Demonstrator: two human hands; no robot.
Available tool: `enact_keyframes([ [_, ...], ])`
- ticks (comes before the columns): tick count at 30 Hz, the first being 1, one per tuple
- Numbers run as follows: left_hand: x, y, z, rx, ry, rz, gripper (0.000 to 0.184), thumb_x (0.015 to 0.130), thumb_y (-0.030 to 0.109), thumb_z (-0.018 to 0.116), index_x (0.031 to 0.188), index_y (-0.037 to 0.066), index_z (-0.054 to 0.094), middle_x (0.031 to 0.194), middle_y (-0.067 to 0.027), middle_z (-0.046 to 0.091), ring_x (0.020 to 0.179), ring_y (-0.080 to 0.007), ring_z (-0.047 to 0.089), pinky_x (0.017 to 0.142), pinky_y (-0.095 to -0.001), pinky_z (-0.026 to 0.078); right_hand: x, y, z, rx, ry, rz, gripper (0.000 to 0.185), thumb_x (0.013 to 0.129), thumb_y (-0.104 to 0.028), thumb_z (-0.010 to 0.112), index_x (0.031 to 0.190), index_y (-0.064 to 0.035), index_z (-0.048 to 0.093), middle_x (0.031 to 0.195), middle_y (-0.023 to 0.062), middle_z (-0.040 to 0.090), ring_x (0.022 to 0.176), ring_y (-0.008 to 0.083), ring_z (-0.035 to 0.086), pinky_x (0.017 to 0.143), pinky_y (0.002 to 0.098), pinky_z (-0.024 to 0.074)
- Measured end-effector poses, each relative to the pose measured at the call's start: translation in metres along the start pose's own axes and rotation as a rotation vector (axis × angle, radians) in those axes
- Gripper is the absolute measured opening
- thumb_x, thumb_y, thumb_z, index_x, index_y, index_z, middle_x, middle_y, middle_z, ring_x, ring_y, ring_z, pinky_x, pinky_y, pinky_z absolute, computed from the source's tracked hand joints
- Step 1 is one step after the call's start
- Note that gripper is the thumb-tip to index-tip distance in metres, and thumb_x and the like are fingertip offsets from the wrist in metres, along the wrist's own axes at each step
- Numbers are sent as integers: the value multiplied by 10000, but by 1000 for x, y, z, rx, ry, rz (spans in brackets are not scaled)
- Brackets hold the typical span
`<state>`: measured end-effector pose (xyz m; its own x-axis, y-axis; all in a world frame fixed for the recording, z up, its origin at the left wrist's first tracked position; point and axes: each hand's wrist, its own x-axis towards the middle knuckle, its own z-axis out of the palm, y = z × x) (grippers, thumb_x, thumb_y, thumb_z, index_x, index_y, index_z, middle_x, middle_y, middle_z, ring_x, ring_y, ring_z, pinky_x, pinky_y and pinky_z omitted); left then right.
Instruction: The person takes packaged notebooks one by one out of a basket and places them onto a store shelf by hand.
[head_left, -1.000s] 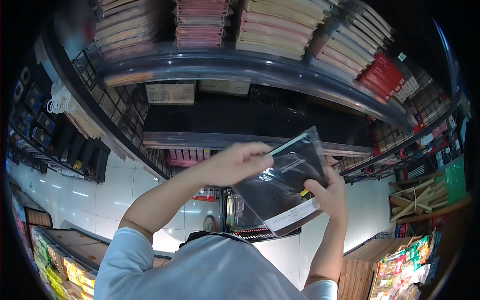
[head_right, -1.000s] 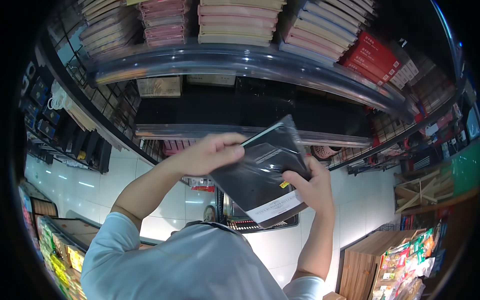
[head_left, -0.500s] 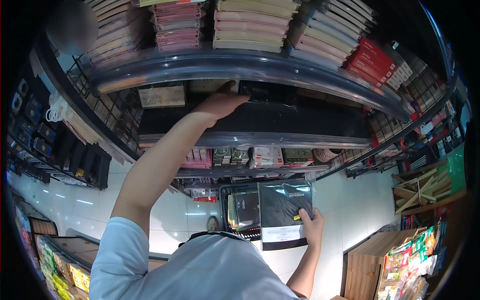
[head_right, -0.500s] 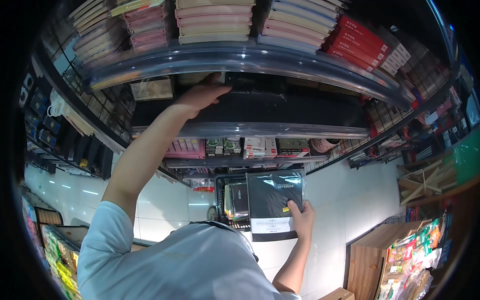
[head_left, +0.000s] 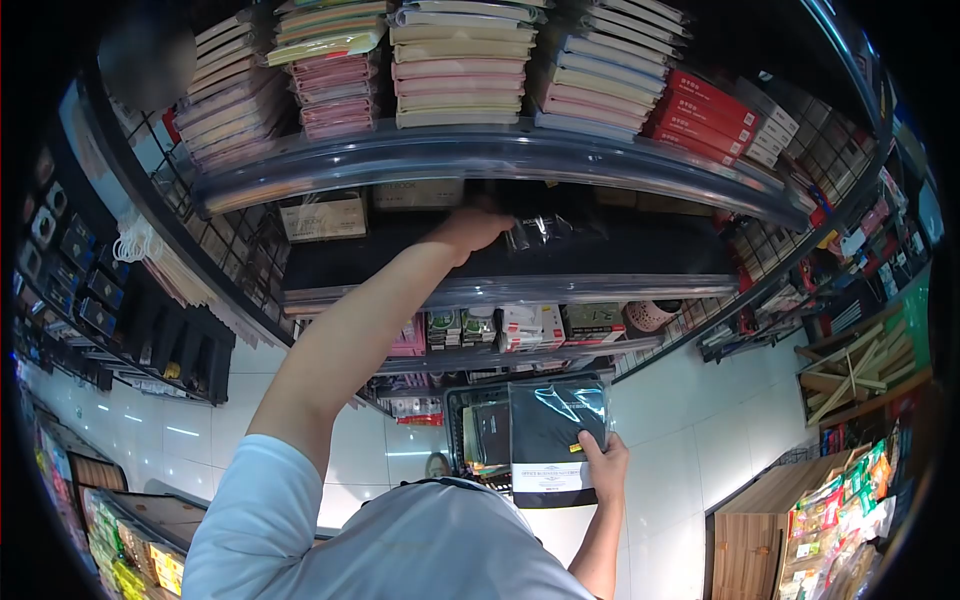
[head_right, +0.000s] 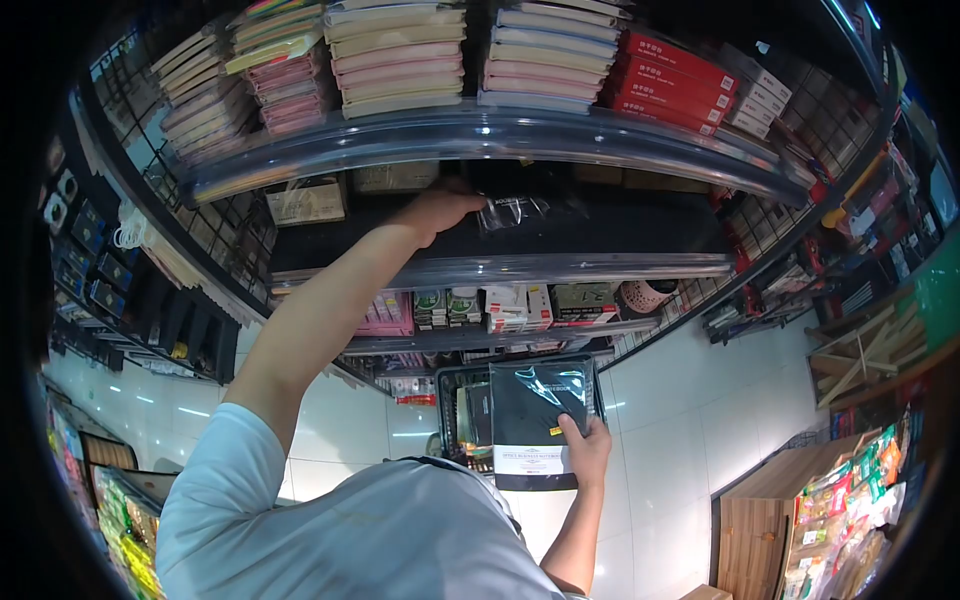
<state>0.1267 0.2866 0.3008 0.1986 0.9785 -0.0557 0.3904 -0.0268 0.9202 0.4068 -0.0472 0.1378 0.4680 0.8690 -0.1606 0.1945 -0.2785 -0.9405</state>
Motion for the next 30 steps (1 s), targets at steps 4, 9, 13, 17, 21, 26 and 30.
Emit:
enact_keyframes([
  [4, -6, -4, 9, -310, 111, -4, 279, 937, 231, 636, 1146, 46, 623, 1093, -131, 638, 1047, -260, 616, 919, -368, 478, 0, 5, 0, -32, -4, -25, 253, 863, -184, 790, 865, 35, 663, 798, 33, 672, 713, 83, 567, 652, 259, 470],
  [9, 4, -15, 6, -427, 428, 279, 369, 983, 312, 590, 1238, 45, 596, 1242, -166, 603, 1162, -316, 582, 1004, -421, 440, -3, 12, -6, -67, -4, -16, 254, 873, -190, 782, 889, 35, 666, 817, 40, 678, 731, 89, 576, 667, 265, 476],
  [13, -18, 6, -29, 136, 502, 441, 536, 1024, 403, 519, 1396, 17, 512, 1448, -224, 500, 1352, -410, 436, 1120, -441, 335, -10, 5, -7, -38, 20, -6, 256, 875, -187, 778, 910, 43, 672, 833, 50, 687, 741, 95, 585, 677, 269, 481],
  [17, -10, -18, -70, 679, 596, 641, 477, 1028, 387, 476, 1315, 16, 562, 1376, -230, 540, 1298, -418, 472, 1099, -468, 357, -15, 4, -10, 9, 42, -10, 261, 872, -187, 779, 919, 47, 674, 840, 50, 690, 745, 94, 586, 681, 265, 480],
  [21, -13, 12, -95, 355, 415, 481, 425, 1005, 234, 483, 1401, 89, 531, 1446, -219, 496, 1330, -380, 464, 1129, -454, 348, -16, 7, -12, -27, 56, 0, 271, 861, -195, 789, 899, 45, 669, 815, 47, 685, 728, 97, 586, 666, 270, 479],
  [26, 30, -25, -138, 1056, 599, 713, 325, 951, 266, 587, 1197, 60, 642, 1236, -175, 640, 1161, -351, 578, 1018, -458, 443, -12, -5, -16, -68, 30, -28, 288, 838, -194, 806, 879, 55, 668, 785, 61, 687, 703, 104, 593, 647, 276, 483],
  [30, 37, -24, -134, 1024, 679, 775, 291, 948, 203, 580, 1202, 75, 641, 1241, -165, 638, 1159, -352, 576, 1017, -444, 447, -5, -50, -32, -18, -54, -98, 250, 824, -158, 813, 875, 35, 663, 769, 41, 674, 685, 81, 579, 619, 257, 471],
])
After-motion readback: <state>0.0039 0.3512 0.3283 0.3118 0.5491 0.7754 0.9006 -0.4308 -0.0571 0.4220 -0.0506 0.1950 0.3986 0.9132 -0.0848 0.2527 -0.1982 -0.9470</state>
